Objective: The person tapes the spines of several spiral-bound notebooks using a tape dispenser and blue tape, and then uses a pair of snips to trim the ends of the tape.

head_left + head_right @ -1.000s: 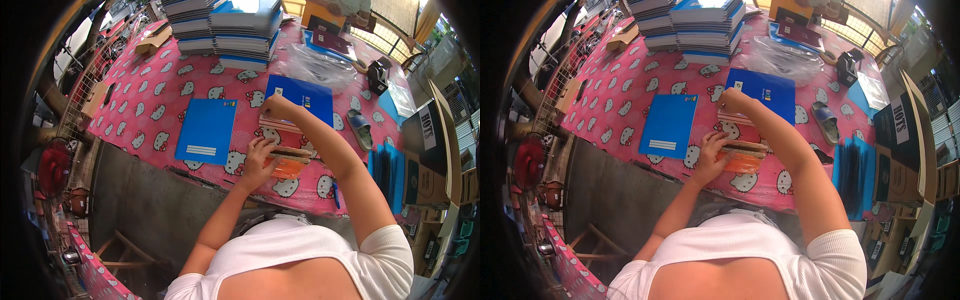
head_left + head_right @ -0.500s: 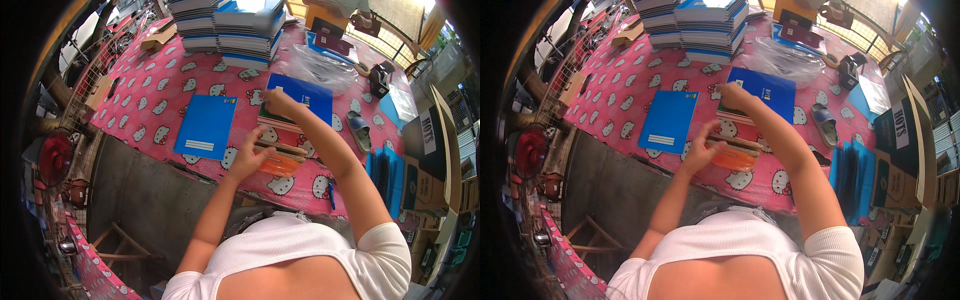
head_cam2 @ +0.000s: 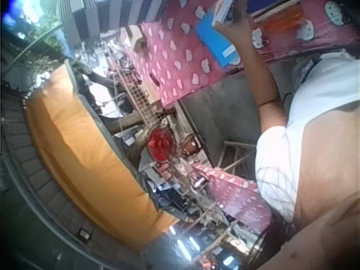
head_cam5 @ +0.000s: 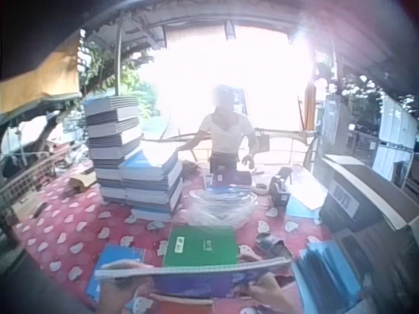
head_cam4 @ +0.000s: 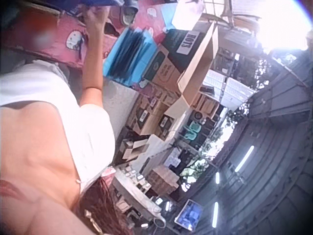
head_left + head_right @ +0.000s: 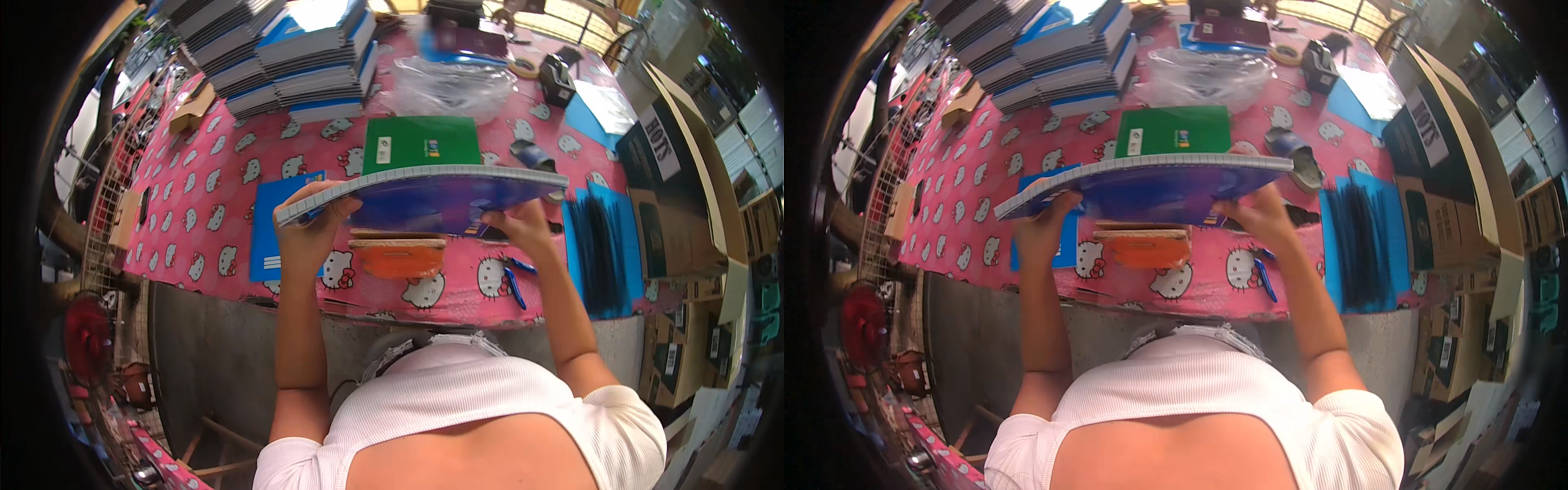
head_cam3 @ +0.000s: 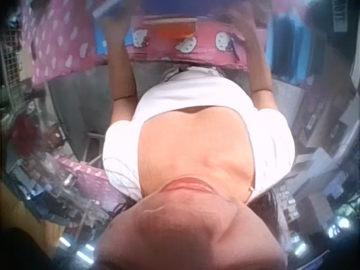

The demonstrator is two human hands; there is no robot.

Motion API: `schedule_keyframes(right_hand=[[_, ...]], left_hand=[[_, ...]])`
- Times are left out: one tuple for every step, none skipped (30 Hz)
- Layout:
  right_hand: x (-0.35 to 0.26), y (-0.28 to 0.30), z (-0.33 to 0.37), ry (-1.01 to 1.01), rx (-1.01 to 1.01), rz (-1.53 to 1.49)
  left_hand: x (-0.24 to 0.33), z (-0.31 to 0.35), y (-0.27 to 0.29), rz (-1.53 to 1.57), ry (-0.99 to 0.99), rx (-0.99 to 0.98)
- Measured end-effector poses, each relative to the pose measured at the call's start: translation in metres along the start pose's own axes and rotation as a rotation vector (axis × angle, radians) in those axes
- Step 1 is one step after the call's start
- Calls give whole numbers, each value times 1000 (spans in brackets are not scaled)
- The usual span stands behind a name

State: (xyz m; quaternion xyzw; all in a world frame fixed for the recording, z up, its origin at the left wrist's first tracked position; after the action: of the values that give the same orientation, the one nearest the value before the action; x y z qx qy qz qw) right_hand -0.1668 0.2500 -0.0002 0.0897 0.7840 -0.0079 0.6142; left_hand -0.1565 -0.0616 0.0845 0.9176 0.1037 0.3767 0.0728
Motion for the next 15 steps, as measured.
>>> schedule_keyframes(right_hand=[[39,-29,10,-369,-298,-278],[46,-27,20,-377,-284,-272],[28,-36,24,-336,-258,-226],[17,-39,27,-295,-220,-186],[22,-35,28,-297,-209,-187],[24,-38,29,-249,-247,-83],[26,-41,32,-202,-286,21],[32,-40,35,-206,-275,20],[31,-40,35,-174,-247,41],[31,-40,36,-141,-221,62],[35,-43,37,-143,-220,67],[32,-41,38,-84,-150,93],[28,-38,40,-24,-79,119],[30,-40,43,-26,-76,120],[31,-42,46,-28,-76,173]], left_hand=[[-9,10,-3,160,170,48],[-8,15,-5,173,178,40],[-11,21,4,111,228,83],[-15,25,13,49,275,113],[-17,25,15,124,250,141],[-16,26,14,130,251,129],[-13,27,18,129,229,167],[-12,27,22,128,208,206],[-14,28,22,133,211,206],[-16,29,23,146,196,213],[-18,30,25,158,180,220],[-24,32,27,159,182,218],[-32,35,26,139,199,180],[-38,38,24,120,215,142],[-33,35,17,130,218,134]])
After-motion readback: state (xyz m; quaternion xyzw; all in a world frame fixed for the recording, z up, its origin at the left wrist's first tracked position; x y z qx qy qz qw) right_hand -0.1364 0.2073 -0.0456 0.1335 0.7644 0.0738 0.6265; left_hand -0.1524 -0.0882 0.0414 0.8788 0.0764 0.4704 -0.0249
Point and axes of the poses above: each hand's wrist, its own z-axis away from the middle knuckle, its own y-axis out of the back of the hand, x = y × z, the point moved 10 cm from there along -z, towards the middle knuckle, and after that the axes turned 13 degrees about -y, right-handed, at the moved point
